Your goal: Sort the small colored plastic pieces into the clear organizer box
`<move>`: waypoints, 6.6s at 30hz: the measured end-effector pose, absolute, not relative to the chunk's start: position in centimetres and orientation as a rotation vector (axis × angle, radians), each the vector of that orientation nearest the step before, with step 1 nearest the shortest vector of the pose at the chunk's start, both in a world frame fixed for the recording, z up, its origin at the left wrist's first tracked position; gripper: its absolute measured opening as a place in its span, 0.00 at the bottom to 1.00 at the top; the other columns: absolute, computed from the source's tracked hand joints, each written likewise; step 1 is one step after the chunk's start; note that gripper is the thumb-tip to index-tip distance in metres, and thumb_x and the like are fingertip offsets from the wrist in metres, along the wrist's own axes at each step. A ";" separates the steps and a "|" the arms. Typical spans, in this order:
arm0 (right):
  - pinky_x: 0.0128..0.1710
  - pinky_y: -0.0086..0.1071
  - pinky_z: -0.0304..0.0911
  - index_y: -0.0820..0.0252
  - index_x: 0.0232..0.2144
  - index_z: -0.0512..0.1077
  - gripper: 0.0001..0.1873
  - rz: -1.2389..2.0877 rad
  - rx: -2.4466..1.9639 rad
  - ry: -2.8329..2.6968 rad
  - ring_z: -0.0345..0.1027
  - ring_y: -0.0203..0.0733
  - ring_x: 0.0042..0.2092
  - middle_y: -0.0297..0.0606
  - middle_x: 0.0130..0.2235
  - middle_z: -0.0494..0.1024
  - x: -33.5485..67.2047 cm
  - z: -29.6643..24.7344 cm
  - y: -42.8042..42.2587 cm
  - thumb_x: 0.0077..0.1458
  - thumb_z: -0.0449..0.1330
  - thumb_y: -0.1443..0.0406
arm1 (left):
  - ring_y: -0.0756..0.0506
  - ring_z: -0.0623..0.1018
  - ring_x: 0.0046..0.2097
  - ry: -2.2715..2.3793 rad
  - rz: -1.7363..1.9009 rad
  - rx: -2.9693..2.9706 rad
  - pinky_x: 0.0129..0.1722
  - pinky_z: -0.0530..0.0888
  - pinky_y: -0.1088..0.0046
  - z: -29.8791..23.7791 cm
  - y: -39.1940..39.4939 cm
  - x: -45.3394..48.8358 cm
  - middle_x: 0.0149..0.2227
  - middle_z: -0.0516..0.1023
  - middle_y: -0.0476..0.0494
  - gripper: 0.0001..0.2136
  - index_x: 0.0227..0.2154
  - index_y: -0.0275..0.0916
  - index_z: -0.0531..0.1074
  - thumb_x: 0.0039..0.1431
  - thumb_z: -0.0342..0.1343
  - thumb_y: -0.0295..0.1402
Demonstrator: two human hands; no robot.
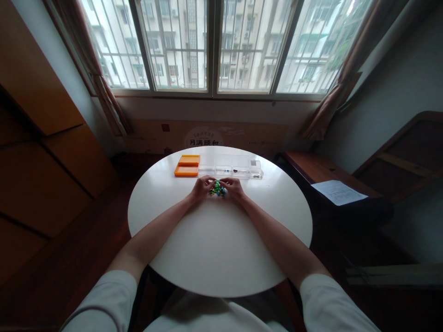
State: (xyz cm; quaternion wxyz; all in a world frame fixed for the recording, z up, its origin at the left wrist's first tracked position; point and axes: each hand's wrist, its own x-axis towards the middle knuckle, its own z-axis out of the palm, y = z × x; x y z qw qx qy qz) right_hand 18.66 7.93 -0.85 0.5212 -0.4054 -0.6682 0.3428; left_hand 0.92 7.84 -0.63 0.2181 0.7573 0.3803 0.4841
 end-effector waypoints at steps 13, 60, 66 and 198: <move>0.28 0.33 0.63 0.61 0.26 0.78 0.17 0.816 -0.938 -1.617 0.69 0.41 0.27 0.40 0.26 0.78 18.6 -0.9 8.1 0.42 0.63 0.53 | 0.51 0.74 0.27 1.106 1.370 2.060 0.26 0.71 0.76 -0.6 8.1 0.9 0.32 0.77 0.43 0.12 0.32 0.34 0.75 0.54 0.54 0.39; 0.28 0.32 0.64 0.62 0.26 0.77 0.18 0.824 -0.898 -1.608 0.68 0.38 0.26 0.40 0.27 0.78 18.3 -1.1 8.1 0.40 0.63 0.53 | 0.43 0.72 0.48 1.036 1.307 2.385 0.49 0.69 0.61 -1.0 8.1 0.7 0.45 0.75 0.41 0.14 0.44 0.39 0.73 0.56 0.55 0.36; 0.28 0.31 0.64 0.62 0.30 0.77 0.19 0.855 -0.903 -1.607 0.68 0.37 0.26 0.40 0.28 0.78 18.4 -1.1 8.1 0.41 0.63 0.53 | 0.43 0.71 0.49 0.977 1.295 2.364 0.50 0.68 0.61 -1.1 8.3 0.7 0.47 0.74 0.40 0.15 0.46 0.39 0.72 0.56 0.55 0.37; 0.29 0.31 0.65 0.62 0.29 0.74 0.20 0.975 -0.898 -1.609 0.68 0.37 0.27 0.38 0.27 0.76 18.7 -0.7 7.9 0.39 0.64 0.51 | 0.52 0.73 0.29 0.932 1.234 2.022 0.30 0.73 0.75 -0.6 7.9 0.9 0.40 0.73 0.40 0.16 0.39 0.34 0.75 0.51 0.58 0.41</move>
